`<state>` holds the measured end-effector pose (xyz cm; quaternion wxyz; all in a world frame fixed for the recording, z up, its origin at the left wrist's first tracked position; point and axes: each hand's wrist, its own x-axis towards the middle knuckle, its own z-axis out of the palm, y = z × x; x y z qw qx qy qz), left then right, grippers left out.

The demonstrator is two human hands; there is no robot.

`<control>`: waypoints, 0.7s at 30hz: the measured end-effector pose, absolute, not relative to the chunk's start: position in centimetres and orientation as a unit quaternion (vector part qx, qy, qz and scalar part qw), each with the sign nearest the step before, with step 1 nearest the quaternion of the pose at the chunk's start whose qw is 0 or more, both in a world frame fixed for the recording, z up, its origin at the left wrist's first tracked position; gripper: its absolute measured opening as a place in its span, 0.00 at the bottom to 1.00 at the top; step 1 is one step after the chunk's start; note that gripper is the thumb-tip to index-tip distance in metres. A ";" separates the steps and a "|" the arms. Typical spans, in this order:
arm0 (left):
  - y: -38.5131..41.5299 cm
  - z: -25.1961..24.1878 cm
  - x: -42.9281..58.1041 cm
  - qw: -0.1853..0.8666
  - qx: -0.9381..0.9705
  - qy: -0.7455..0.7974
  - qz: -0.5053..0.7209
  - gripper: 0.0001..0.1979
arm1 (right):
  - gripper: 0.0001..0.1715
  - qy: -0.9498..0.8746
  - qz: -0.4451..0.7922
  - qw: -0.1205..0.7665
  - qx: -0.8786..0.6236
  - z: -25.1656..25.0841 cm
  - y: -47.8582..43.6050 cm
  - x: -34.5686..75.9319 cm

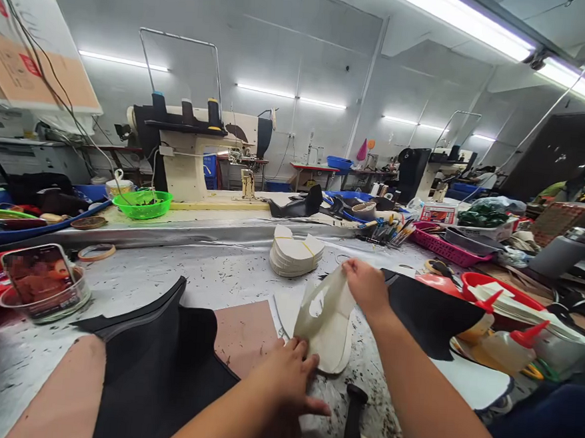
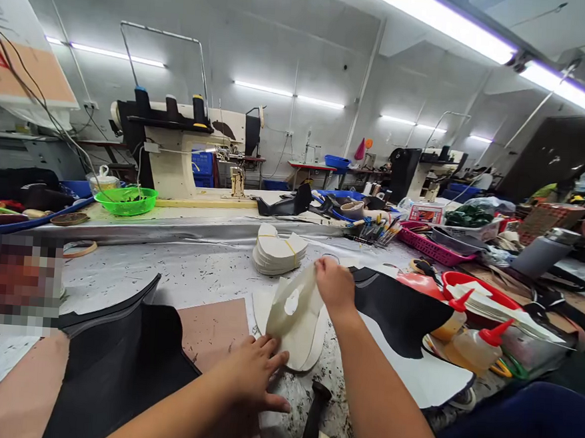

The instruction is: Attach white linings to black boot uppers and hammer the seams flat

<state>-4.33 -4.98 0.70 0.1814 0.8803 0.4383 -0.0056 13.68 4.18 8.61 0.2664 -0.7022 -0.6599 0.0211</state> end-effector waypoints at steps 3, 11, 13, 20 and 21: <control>-4.9 0.6 -4.7 0.236 0.865 0.442 0.011 0.42 | 0.19 -0.596 -0.064 0.308 -0.739 13.8 4.2 14.5; -6.7 5.0 -5.6 0.464 0.744 0.437 0.201 0.40 | 0.19 -0.813 -0.308 0.256 -0.423 14.9 -5.4 10.4; -8.5 7.5 -7.0 0.518 0.681 0.427 0.293 0.36 | 0.16 -0.898 -0.256 0.268 -0.237 12.3 -9.0 8.7; -15.8 11.5 -14.5 0.587 0.266 0.463 0.609 0.35 | 0.33 -0.747 0.417 0.399 -0.329 6.9 -13.8 2.0; -16.6 11.0 -15.3 0.566 0.247 0.474 0.628 0.36 | 0.36 -0.679 0.544 0.392 -0.300 6.6 -13.9 0.5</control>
